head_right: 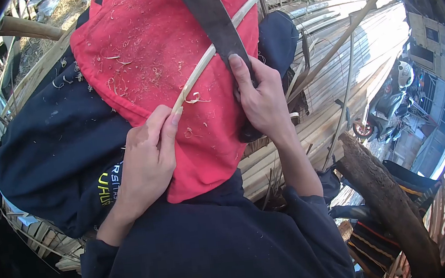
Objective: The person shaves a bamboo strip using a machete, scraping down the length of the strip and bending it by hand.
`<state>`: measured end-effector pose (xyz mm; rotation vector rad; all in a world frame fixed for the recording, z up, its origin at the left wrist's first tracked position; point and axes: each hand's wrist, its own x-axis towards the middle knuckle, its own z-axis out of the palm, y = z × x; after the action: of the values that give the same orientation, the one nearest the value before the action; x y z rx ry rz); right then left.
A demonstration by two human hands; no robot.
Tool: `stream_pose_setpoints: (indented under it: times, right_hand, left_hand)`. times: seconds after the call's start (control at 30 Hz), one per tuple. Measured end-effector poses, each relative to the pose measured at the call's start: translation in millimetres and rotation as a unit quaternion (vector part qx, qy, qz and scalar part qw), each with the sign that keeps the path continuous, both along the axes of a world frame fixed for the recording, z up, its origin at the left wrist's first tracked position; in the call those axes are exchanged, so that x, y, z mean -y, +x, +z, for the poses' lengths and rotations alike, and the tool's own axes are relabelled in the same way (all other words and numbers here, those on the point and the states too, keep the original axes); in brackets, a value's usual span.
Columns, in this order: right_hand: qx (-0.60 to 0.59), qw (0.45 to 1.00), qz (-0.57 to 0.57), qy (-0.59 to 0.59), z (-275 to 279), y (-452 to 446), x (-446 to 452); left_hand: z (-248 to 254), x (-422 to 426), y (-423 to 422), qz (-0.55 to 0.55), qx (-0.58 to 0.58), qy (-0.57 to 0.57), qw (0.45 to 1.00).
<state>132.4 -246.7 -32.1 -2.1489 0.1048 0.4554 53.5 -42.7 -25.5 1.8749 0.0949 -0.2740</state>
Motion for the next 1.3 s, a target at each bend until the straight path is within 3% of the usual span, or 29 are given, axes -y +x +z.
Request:
stream_pose_setpoints:
  times: [0.07,0.17,0.3,0.5,0.7,0.8,0.83,0.97,1.1,1.3]
  right_hand:
    - [0.063,0.996,0.056,-0.039,0,0,-2]
    - [0.068,0.989,0.124,-0.044,1,2,1]
    - [-0.009,0.998,-0.061,0.017,-1,3,-5]
    - [-0.024,0.999,0.022,-0.006,1,6,8]
    - [-0.135,0.974,-0.125,0.131,-1,12,7]
    - [0.093,0.992,0.08,-0.03,-6,5,2]
    - [0.108,0.986,0.117,-0.042,-1,5,1]
    - [-0.066,0.992,-0.085,0.065,-3,13,4]
    - [-0.055,0.997,-0.028,0.036,-4,12,7]
    - [-0.107,0.981,-0.116,0.109,-3,13,6]
  left_hand:
    - [-2,5,7,0.021,0.016,0.028,0.999]
    - [-4,4,9,0.038,0.025,0.029,0.999]
    - [-9,7,5,0.058,0.044,0.011,0.997]
    - [-3,12,0,0.057,0.043,0.018,0.997]
    - [-5,6,-2,0.05,0.033,0.011,0.998]
    - [-1,8,11,0.04,0.042,0.015,0.998]
    - [-1,8,11,0.048,0.034,0.006,0.998]
    - [0,6,10,0.054,0.025,-0.01,0.998]
    - [4,3,7,0.047,0.029,0.007,0.998]
    - [-7,6,4,0.042,0.038,-0.002,0.998]
